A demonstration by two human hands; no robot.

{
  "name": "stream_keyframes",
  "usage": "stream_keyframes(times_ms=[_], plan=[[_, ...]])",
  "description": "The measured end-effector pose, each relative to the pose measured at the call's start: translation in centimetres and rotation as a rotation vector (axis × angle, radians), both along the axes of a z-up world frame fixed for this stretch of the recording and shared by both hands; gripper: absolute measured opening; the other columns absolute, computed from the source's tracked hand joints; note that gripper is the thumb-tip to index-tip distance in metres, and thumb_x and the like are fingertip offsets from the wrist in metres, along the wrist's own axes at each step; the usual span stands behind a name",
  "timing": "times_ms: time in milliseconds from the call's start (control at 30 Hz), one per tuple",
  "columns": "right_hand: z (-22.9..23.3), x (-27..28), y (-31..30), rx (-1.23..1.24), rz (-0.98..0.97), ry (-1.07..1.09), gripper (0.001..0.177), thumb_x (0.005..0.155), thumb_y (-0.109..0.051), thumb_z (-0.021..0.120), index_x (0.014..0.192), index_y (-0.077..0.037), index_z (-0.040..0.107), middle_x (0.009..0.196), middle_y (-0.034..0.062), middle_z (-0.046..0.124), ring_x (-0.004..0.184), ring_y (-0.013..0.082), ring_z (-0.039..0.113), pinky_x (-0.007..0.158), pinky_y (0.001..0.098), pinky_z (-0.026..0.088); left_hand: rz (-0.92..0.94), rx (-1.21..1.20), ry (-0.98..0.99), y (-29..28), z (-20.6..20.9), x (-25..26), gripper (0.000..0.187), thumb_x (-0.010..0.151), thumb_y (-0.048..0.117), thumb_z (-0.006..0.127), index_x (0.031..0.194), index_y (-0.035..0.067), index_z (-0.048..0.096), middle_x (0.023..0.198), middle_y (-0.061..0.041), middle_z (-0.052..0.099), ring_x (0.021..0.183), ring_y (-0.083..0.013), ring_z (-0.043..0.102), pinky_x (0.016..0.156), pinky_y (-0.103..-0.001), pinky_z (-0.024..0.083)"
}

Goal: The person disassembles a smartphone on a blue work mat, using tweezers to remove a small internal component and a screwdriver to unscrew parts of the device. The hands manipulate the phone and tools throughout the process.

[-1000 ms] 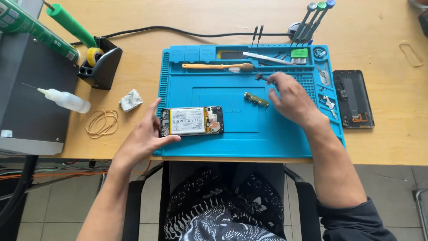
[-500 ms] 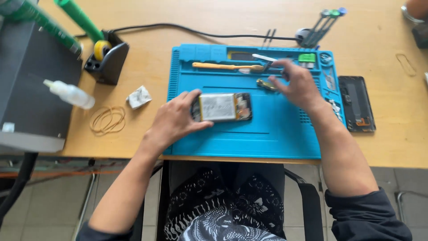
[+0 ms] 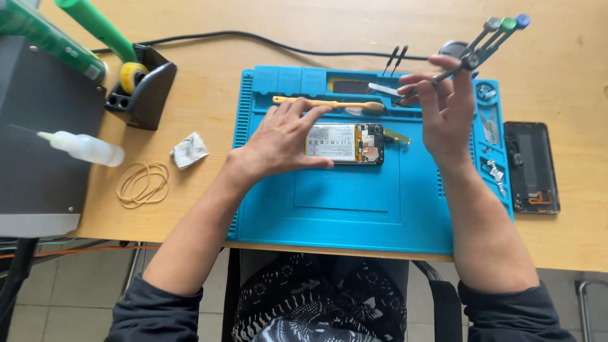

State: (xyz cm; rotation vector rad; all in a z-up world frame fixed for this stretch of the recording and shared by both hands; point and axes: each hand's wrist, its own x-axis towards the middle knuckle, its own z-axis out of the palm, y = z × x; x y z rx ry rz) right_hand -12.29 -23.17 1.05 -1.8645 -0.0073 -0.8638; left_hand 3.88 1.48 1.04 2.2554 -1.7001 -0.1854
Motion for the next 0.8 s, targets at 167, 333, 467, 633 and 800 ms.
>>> stream_keyframes(times_ms=[167,333,467,633,800], plan=[[-0.7,-2.3,-1.2,0.0,-0.115,-0.077,0.046,0.124,-0.006,0.056,0.16,-0.017,0.029,0.115,0.0337,0.069,0.099,0.0407,0.074,0.09,0.0467,0.065,-0.152,-0.076,-0.101,-3.5,-1.5,-0.9,0.098,0.077,0.074,0.079,0.147,0.012,0.049,0.131,-0.014,0.053,0.118,-0.0334,0.049,0.096,-0.05,0.045],[-2.3,-3.8,-1.2,0.078,-0.18,-0.139,0.102,0.131,0.023,0.075,0.178,-0.044,0.014,0.192,-0.0158,0.001,0.123,0.0566,0.088,0.102,0.0582,0.083,-0.204,-0.042,-0.088,-2.7,-1.4,-0.5,0.087,0.077,0.067,0.083,0.136,0.009,0.055,0.125,-0.015,0.057,0.108,-0.0319,0.053,0.091,-0.046,0.049],[0.0,-2.9,2.1,-0.099,-0.069,-0.148,0.08,0.113,0.019,0.06,0.162,-0.03,0.02,0.137,0.0219,0.042,0.094,0.0507,0.071,0.085,0.0585,0.069,-0.216,-0.067,-0.069,-1.0,-1.6,-1.2,0.088,0.071,0.067,0.086,0.132,0.011,0.057,0.121,-0.012,0.056,0.105,-0.0309,0.053,0.086,-0.045,0.046],[-1.7,-2.4,2.8,-0.184,-0.084,-0.102,0.09,0.108,0.019,0.065,0.166,-0.03,0.016,0.168,0.0028,0.017,0.099,0.0521,0.073,0.086,0.0581,0.07,-0.23,-0.06,0.041,-1.3,-1.3,0.5,0.093,0.077,0.076,0.078,0.138,0.01,0.054,0.124,-0.016,0.056,0.107,-0.0317,0.055,0.087,-0.047,0.048],[-1.5,-0.9,4.3,-0.14,-0.053,-0.087,0.076,0.11,0.013,0.06,0.158,-0.029,0.018,0.15,0.0225,0.032,0.094,0.0499,0.071,0.087,0.0602,0.069,-0.006,-0.505,0.245,-1.0,-2.7,3.2,0.051,0.099,0.035,0.077,0.137,0.011,0.052,0.109,-0.005,0.07,0.089,-0.0167,0.068,0.086,-0.037,0.052]])
